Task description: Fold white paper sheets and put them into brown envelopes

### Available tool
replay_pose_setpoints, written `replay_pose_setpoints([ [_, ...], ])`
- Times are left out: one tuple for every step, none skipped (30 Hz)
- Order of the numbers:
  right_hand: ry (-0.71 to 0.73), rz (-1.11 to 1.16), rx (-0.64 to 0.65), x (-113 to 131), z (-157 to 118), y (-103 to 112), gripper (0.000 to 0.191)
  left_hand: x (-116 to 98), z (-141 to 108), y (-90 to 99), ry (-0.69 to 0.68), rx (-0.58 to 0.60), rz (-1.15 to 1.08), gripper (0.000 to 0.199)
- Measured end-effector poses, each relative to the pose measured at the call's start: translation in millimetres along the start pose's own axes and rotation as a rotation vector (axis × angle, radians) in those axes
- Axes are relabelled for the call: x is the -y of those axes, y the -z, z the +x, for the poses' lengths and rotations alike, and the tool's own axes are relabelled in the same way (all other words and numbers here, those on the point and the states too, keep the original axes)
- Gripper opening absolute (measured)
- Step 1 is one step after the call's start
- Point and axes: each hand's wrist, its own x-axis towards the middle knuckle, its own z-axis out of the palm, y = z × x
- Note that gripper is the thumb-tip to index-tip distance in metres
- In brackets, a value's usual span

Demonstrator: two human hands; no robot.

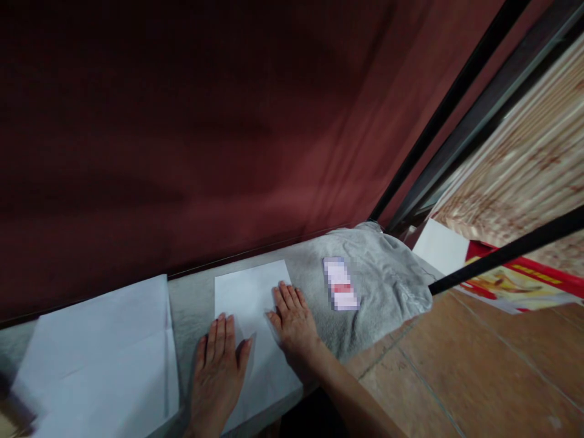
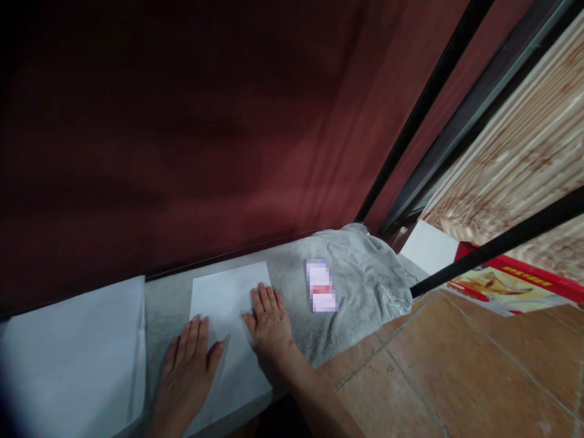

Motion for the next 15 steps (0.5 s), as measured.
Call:
replay_pose_setpoints([
  [0.007,-0.006,-0.003,-0.9,0.1,-0.8,0.059,0.3,-3.0,0.7,-0.004,0.002,0.003,0.072],
  [0.013,-0.013,-0.007,-1.8,0.2,-1.8,0.059,0.6,-5.8,1.2,-0.007,0.003,0.005,0.072],
  [0.019,-0.019,-0.011,-2.6,0.2,-3.0,0.059,0.7,-8.2,1.6,-0.008,0.005,0.006,0.072],
  [0.024,-0.025,-0.015,-3.3,0.2,-4.2,0.059,0.8,-10.1,2.0,-0.009,0.008,0.004,0.073],
  [0.028,-0.03,-0.019,-3.9,0.2,-5.4,0.059,0.7,-11.5,2.2,-0.008,0.009,0.002,0.073],
  [0.031,-0.033,-0.022,-4.4,0.1,-6.5,0.059,0.5,-12.4,2.4,-0.006,0.011,-0.001,0.074],
  [0.032,-0.036,-0.024,-4.8,0.0,-7.4,0.059,0.3,-12.8,2.6,-0.004,0.012,-0.002,0.074],
  [0.032,-0.037,-0.025,-5.0,0.0,-8.1,0.059,0.0,-12.9,2.7,-0.005,0.01,-0.001,0.074],
  [0.03,-0.037,-0.026,-5.1,-0.1,-8.5,0.059,-0.3,-12.8,2.8,-0.008,0.007,0.002,0.075],
  [0.027,-0.036,-0.027,-5.0,-0.1,-8.6,0.059,-0.6,-12.6,2.9,-0.013,0.004,0.006,0.075],
  [0.024,-0.033,-0.026,-4.9,-0.1,-8.4,0.059,-0.8,-12.3,2.9,-0.017,-0.001,0.011,0.075],
  [0.022,-0.031,-0.026,-4.7,-0.1,-8.1,0.059,-1.0,-12.0,2.8,-0.022,-0.005,0.015,0.076],
  [0.021,-0.028,-0.027,-4.4,-0.1,-7.7,0.059,-1.1,-11.9,2.7,-0.024,-0.008,0.018,0.075],
  [0.02,-0.027,-0.029,-4.2,0.0,-7.2,0.059,-1.1,-11.8,2.5,-0.023,-0.01,0.02,0.075],
  [0.02,-0.026,-0.03,-4.1,0.1,-6.9,0.059,-1.0,-11.8,2.4,-0.02,-0.01,0.021,0.075],
])
